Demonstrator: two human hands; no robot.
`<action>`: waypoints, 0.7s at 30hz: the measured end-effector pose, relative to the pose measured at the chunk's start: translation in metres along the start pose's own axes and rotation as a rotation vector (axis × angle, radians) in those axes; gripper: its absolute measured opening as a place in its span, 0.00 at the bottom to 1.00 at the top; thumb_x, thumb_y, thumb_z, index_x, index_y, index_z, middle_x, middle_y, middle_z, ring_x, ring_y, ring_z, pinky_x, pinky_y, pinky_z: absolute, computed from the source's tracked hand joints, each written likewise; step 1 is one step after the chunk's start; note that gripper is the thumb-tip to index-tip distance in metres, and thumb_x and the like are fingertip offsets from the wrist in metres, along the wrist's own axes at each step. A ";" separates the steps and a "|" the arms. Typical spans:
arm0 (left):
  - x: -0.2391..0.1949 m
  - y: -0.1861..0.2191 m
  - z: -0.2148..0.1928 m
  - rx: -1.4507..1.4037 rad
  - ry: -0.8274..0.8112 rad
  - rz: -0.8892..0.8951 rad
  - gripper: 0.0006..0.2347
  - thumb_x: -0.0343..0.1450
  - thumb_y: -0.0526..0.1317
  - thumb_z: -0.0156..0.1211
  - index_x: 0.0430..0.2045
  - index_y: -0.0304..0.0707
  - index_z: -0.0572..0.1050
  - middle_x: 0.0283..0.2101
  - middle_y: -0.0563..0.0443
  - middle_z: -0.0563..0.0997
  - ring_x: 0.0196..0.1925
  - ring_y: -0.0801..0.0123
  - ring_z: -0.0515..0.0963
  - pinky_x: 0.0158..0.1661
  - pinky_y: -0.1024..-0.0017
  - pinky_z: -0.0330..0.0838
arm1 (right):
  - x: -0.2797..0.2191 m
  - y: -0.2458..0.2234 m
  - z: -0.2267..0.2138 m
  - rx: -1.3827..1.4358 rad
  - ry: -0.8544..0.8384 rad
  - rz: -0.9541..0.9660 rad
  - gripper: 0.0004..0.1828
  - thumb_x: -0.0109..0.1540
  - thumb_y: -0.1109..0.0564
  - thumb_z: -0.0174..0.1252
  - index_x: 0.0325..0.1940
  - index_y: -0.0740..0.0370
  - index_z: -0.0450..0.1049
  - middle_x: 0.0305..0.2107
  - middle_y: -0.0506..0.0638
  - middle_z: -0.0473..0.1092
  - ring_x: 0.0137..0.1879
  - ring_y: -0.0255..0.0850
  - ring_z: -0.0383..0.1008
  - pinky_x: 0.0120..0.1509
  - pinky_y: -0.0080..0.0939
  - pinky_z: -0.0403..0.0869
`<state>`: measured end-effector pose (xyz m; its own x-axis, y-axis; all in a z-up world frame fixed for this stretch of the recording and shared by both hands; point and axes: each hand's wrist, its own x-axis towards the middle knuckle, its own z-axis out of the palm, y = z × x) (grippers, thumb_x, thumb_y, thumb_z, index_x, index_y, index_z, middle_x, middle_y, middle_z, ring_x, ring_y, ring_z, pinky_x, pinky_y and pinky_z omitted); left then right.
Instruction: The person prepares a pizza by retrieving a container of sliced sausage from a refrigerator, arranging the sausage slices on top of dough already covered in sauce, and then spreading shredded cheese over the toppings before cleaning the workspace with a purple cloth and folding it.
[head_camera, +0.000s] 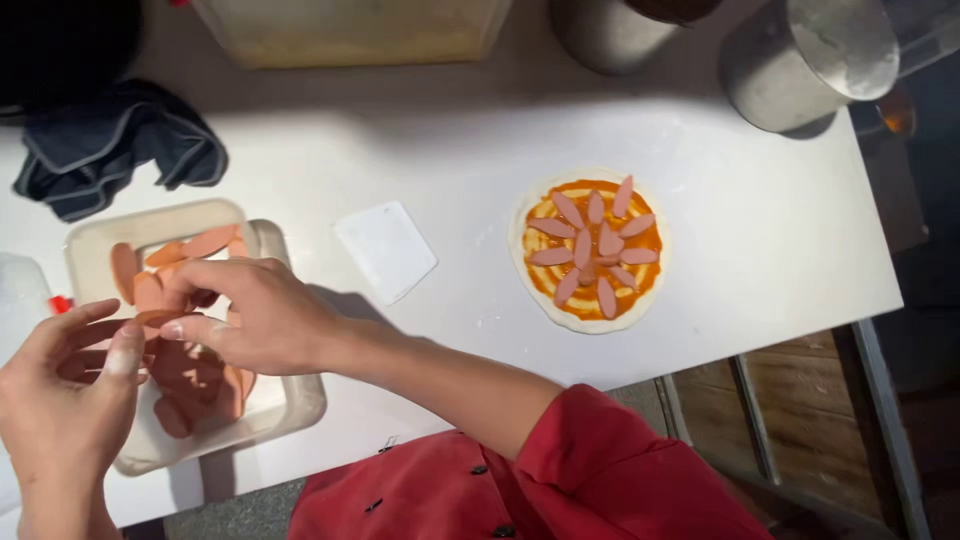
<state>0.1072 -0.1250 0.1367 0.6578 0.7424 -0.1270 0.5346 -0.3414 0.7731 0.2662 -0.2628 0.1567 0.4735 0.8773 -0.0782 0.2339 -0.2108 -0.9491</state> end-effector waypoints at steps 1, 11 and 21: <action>0.003 0.002 0.001 0.017 -0.021 0.013 0.13 0.81 0.33 0.61 0.60 0.27 0.75 0.46 0.34 0.82 0.34 0.56 0.81 0.36 0.68 0.72 | -0.009 0.001 -0.008 0.216 0.078 -0.001 0.05 0.61 0.50 0.61 0.40 0.47 0.74 0.63 0.46 0.73 0.38 0.30 0.72 0.49 0.32 0.72; -0.005 0.056 0.039 0.118 -0.048 -0.077 0.11 0.78 0.33 0.61 0.55 0.36 0.78 0.48 0.42 0.83 0.42 0.58 0.81 0.45 0.65 0.71 | -0.227 0.086 -0.266 -0.097 0.689 0.976 0.10 0.66 0.57 0.60 0.50 0.57 0.81 0.44 0.51 0.81 0.41 0.40 0.80 0.47 0.34 0.82; -0.017 0.065 0.058 0.168 0.027 -0.010 0.11 0.76 0.34 0.61 0.52 0.32 0.80 0.45 0.42 0.84 0.38 0.60 0.82 0.49 0.67 0.74 | -0.261 0.148 -0.287 -0.404 0.780 0.878 0.12 0.57 0.50 0.71 0.41 0.55 0.84 0.36 0.49 0.78 0.41 0.37 0.77 0.48 0.38 0.75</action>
<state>0.1617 -0.1937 0.1531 0.6387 0.7608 -0.1151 0.6234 -0.4240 0.6570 0.4207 -0.6467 0.1241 0.9479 -0.0897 -0.3058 -0.2387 -0.8357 -0.4946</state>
